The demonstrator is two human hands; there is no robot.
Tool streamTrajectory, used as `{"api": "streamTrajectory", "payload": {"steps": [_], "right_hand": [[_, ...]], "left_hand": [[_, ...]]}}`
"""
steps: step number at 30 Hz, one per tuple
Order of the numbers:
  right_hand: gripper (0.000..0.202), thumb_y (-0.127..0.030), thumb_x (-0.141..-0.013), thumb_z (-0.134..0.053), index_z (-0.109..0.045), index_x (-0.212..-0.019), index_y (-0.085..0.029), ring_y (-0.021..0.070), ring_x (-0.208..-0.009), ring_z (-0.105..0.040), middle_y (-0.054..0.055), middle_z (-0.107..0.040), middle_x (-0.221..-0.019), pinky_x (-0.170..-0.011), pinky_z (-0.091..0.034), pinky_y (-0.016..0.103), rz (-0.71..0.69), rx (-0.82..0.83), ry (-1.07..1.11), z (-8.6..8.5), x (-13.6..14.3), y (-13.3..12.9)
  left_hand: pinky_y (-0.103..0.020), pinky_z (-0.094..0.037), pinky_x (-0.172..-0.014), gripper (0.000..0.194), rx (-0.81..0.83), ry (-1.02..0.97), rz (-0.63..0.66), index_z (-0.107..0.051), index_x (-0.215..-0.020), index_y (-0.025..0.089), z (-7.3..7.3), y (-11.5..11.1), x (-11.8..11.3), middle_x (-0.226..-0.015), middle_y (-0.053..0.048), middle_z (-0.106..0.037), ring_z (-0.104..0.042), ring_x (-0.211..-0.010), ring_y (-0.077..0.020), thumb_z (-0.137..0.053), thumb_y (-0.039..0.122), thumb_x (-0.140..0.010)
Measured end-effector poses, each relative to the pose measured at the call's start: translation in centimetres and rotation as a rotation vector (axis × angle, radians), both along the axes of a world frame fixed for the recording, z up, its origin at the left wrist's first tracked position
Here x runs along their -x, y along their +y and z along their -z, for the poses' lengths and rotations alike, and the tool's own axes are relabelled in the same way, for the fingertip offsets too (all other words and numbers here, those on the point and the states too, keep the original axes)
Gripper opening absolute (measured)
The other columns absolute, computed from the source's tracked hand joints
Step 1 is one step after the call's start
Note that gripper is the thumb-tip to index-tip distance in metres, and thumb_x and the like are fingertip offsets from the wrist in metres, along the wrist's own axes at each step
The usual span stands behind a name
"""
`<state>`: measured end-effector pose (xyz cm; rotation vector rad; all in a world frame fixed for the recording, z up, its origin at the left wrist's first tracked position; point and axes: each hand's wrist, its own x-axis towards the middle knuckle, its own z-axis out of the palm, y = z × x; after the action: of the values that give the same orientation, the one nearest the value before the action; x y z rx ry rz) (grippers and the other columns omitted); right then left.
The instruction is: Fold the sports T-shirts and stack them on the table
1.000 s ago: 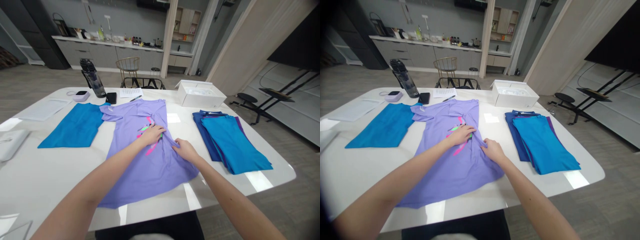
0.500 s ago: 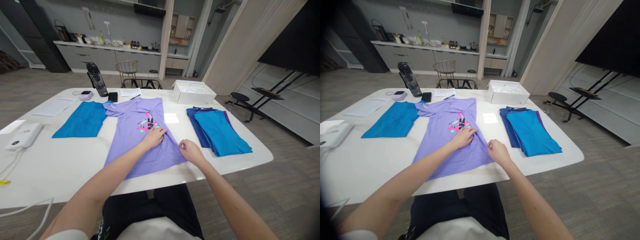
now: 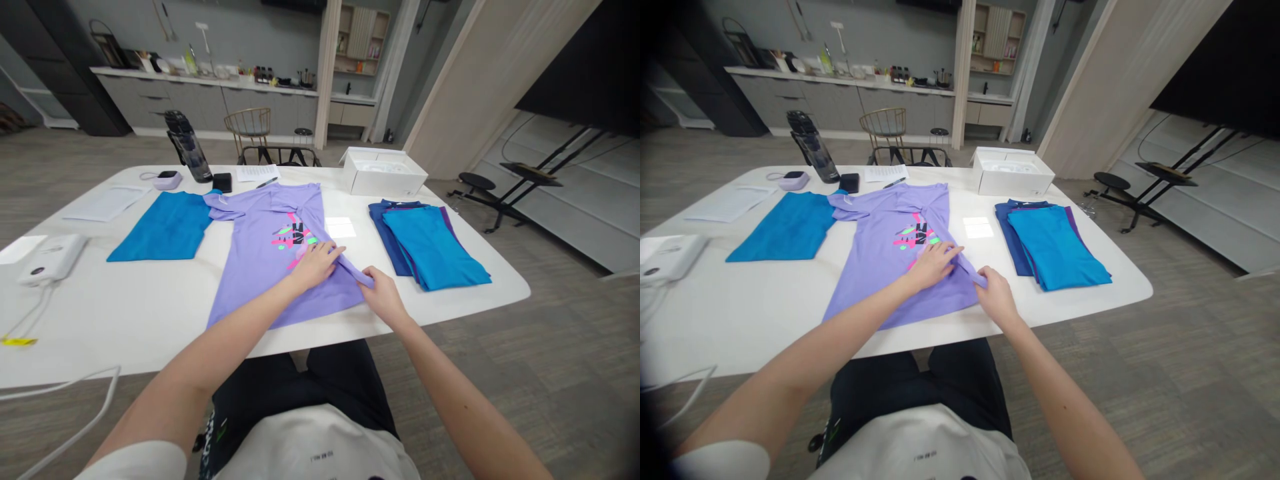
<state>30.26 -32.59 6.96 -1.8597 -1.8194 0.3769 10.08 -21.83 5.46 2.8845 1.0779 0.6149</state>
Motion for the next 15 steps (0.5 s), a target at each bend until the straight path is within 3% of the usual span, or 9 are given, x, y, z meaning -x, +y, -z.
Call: {"api": "streamTrajectory", "payload": {"steps": [3,6,10,13,15], "right_hand": [[0.030,-0.009,-0.079,-0.051,-0.062,-0.104,-0.021,0.0226,-0.090,-0.062,0.006,-0.067,-0.099,-0.079,-0.046,0.031,-0.104,-0.241,0.105,-0.2,1.4,-1.1],[0.043,-0.005,-0.075,-0.050,-0.060,-0.114,-0.020,0.0236,-0.089,-0.060,0.007,-0.064,-0.096,-0.082,-0.046,0.035,-0.194,-0.345,0.032,-0.1,3.1,-2.1],[0.046,-0.011,-0.076,-0.059,-0.056,-0.121,-0.018,0.0299,-0.101,-0.058,0.013,-0.062,-0.111,-0.085,-0.046,0.040,-0.172,-0.304,-0.172,1.1,4.9,-2.8],[0.048,-0.009,-0.074,-0.058,-0.057,-0.121,-0.020,0.0291,-0.099,-0.059,0.012,-0.062,-0.113,-0.083,-0.047,0.039,-0.087,-0.194,-0.204,2.5,5.4,-2.8],[0.045,-0.003,-0.074,-0.053,-0.059,-0.115,-0.020,0.0269,-0.097,-0.060,0.010,-0.064,-0.108,-0.084,-0.048,0.038,-0.113,-0.173,-0.176,3.2,5.1,-2.9]], "left_hand": [[-0.045,-0.038,-0.100,0.049,-0.043,-0.042,0.061,-0.054,-0.139,0.023,-0.8,-0.6,-0.1,-0.135,-0.011,-0.058,-0.054,-0.120,-0.0284,-0.057,0.017,-0.091],[-0.045,-0.034,-0.104,0.031,-0.046,-0.082,0.151,-0.065,-0.120,0.022,-1.2,-1.6,0.8,-0.125,-0.009,-0.065,-0.057,-0.116,-0.0248,-0.053,0.014,-0.093],[-0.044,-0.035,-0.104,0.022,0.005,-0.155,0.122,-0.066,-0.112,0.021,-0.9,-3.9,3.2,-0.115,-0.007,-0.069,-0.059,-0.110,-0.0226,-0.053,0.016,-0.095],[-0.044,-0.036,-0.104,0.032,-0.008,-0.127,0.109,-0.065,-0.118,0.021,-0.3,-5.7,4.8,-0.120,-0.008,-0.068,-0.059,-0.112,-0.0227,-0.053,0.008,-0.091],[-0.044,-0.036,-0.103,0.038,-0.045,-0.073,0.147,-0.066,-0.120,0.022,0.2,-6.6,5.7,-0.122,-0.007,-0.068,-0.058,-0.114,-0.0227,-0.052,0.004,-0.088]]}}
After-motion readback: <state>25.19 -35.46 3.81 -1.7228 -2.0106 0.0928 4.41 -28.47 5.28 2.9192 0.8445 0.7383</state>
